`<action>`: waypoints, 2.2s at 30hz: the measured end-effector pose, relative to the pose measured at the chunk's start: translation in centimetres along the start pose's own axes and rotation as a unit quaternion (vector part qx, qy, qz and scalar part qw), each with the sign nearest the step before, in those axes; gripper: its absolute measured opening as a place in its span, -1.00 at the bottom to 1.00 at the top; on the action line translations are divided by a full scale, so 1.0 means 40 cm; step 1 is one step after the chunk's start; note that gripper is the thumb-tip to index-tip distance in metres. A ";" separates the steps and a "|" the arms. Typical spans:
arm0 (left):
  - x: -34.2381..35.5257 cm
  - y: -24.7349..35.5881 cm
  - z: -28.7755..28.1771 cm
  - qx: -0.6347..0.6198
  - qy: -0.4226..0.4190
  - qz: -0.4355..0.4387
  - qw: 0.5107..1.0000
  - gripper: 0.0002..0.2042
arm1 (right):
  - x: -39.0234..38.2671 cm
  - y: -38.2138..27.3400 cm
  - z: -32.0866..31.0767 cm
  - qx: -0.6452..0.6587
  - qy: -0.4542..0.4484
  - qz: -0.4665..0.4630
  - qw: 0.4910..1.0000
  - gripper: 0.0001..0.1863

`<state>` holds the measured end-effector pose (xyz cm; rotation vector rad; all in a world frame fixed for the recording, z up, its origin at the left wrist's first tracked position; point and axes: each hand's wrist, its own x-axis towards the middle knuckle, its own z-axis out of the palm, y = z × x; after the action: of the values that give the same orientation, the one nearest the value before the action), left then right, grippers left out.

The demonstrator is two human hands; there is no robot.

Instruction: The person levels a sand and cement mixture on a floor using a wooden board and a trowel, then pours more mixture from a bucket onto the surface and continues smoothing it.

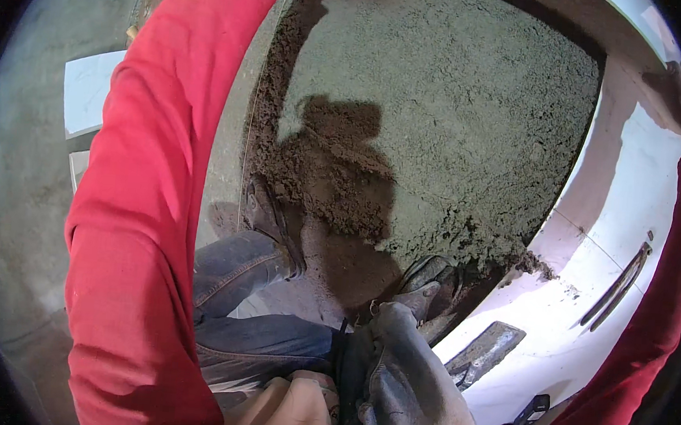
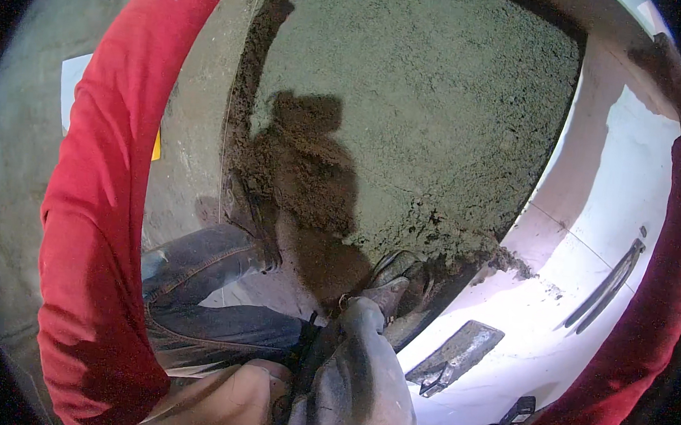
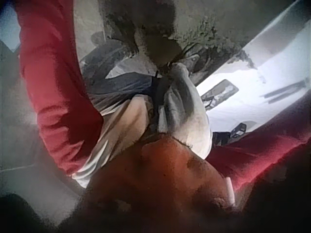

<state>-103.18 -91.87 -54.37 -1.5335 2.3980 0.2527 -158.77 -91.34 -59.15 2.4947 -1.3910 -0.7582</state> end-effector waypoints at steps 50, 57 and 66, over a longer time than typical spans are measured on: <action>-0.792 0.249 0.314 -0.067 0.112 0.110 0.985 -0.75 | -0.767 -0.596 -0.103 0.258 0.018 0.185 0.948 -0.80; -0.925 0.324 0.312 -0.094 0.050 0.075 0.992 -0.60 | -0.928 -0.695 -0.077 0.265 0.069 0.180 0.945 -0.76; -0.765 0.173 0.189 0.005 0.078 0.075 0.994 -0.56 | -0.783 -0.584 -0.159 0.300 -0.015 0.259 0.918 -0.71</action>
<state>-96.28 -60.47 -51.52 -1.4188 2.6356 0.1550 -151.66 -52.99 -52.26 2.2764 -2.4513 -0.2780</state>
